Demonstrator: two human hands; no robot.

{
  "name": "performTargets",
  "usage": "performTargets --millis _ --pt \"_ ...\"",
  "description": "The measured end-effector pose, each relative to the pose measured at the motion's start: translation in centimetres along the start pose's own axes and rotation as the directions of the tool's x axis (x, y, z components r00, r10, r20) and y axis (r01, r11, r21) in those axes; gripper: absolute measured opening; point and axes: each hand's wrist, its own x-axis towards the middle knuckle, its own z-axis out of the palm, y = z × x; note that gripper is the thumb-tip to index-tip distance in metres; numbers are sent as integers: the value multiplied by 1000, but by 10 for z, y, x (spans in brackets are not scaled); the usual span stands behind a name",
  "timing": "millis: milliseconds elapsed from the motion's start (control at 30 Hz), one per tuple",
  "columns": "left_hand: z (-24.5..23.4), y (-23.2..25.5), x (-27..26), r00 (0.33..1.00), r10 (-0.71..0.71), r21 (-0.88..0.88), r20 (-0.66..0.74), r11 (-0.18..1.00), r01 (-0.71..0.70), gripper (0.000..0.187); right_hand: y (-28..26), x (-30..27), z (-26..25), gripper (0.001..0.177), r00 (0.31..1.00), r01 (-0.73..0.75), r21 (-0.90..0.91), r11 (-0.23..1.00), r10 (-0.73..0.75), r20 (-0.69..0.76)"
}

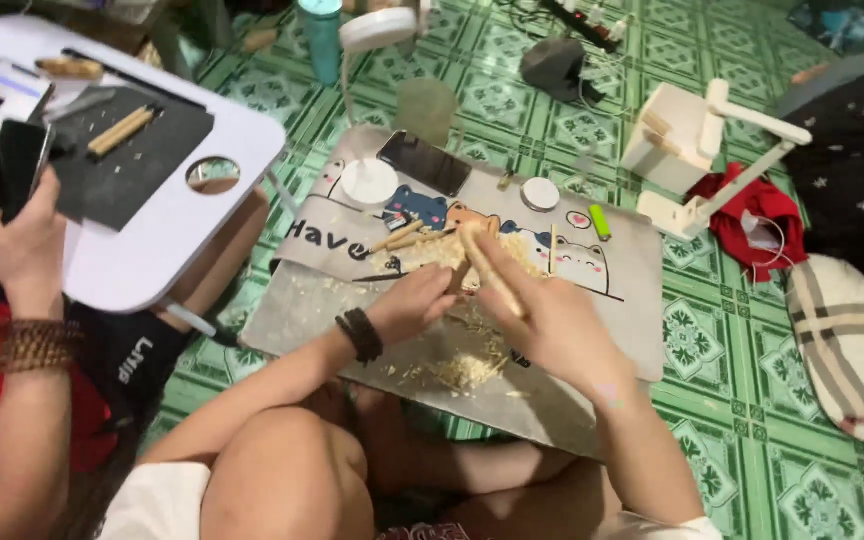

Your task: Carving a small piece of wood using a hand knife while sitting on the floor.

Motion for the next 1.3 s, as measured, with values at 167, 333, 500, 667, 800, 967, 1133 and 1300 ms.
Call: performTargets --millis 167,333,500,667,800,967,1133,1300 --pt "10 -18 -11 995 -84 52 61 995 81 31 -30 -4 -11 55 967 187 -188 964 -148 205" --pt "16 -21 -10 998 -50 80 35 996 47 25 -40 -15 -4 58 963 243 -257 935 -200 182" --pt "12 -13 -6 996 -69 44 58 997 66 35 -12 -15 11 68 865 430 -189 883 -463 -193" --pt "7 -11 -5 974 -182 44 138 983 177 33 -60 -4 -31 65 951 178 -457 871 -33 308" --pt "-5 5 1 948 -241 -14 208 968 249 27 -17 -9 -13 79 868 418 -370 830 -485 -108" --pt "-13 12 0 998 -9 -33 56 999 11 55 -34 -2 -28 73 963 -67 -232 970 124 239" --pt "4 -12 -6 999 26 87 30 996 -29 38 -23 -3 -12 26 957 284 -227 932 -261 127" --pt "17 -21 -8 999 50 45 6 998 -51 38 -43 -7 -14 67 938 159 -252 955 -66 341"
